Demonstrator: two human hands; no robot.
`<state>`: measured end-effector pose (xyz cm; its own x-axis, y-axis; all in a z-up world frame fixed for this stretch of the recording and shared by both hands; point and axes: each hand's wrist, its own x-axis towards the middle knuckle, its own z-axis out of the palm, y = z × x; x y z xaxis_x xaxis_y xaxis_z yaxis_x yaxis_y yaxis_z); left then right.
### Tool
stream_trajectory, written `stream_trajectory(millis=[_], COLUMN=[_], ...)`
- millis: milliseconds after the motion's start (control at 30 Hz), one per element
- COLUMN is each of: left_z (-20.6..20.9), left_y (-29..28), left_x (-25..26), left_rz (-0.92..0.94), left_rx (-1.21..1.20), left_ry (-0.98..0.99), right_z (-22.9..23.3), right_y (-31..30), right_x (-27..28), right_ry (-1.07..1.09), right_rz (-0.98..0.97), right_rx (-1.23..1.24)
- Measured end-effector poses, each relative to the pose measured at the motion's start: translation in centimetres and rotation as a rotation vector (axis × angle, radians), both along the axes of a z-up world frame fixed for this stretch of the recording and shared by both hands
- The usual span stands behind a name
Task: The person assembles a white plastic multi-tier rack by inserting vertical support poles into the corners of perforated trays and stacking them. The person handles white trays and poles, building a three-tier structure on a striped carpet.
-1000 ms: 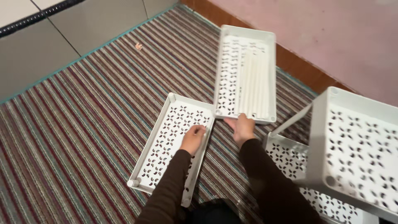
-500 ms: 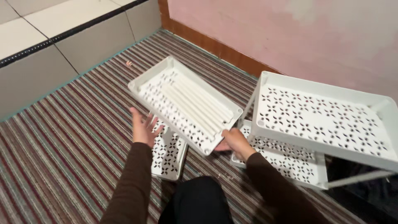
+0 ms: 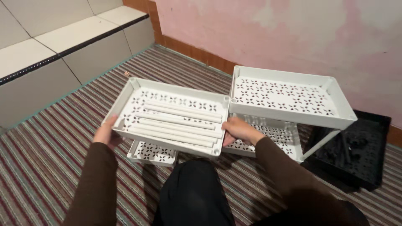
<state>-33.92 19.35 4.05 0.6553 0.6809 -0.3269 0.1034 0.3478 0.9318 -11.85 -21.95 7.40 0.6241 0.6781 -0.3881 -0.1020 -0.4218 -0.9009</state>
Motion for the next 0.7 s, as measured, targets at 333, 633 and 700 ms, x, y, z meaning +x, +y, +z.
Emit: stream_trajectory(millis=[333,633,700], left_z=[16.4,13.1,11.5], left_y=[-4.4,-14.7,-16.4], left_x=[0.4,7.8,9.5], left_rz=[-0.339,-0.666,-0.716], left_rx=[0.134,0.063,0.0], left_ry=[-0.063,0.068,0.042], right_z=[12.4,10.6,9.7], right_y=[-6.5,-21.2,-24.3], right_x=[2.2,7.7,8.6], right_ry=[-0.256,-0.47,-0.547], right_rz=[-0.19,-0.419,-0.446], right_rx=[-0.037,-0.357,-0.418])
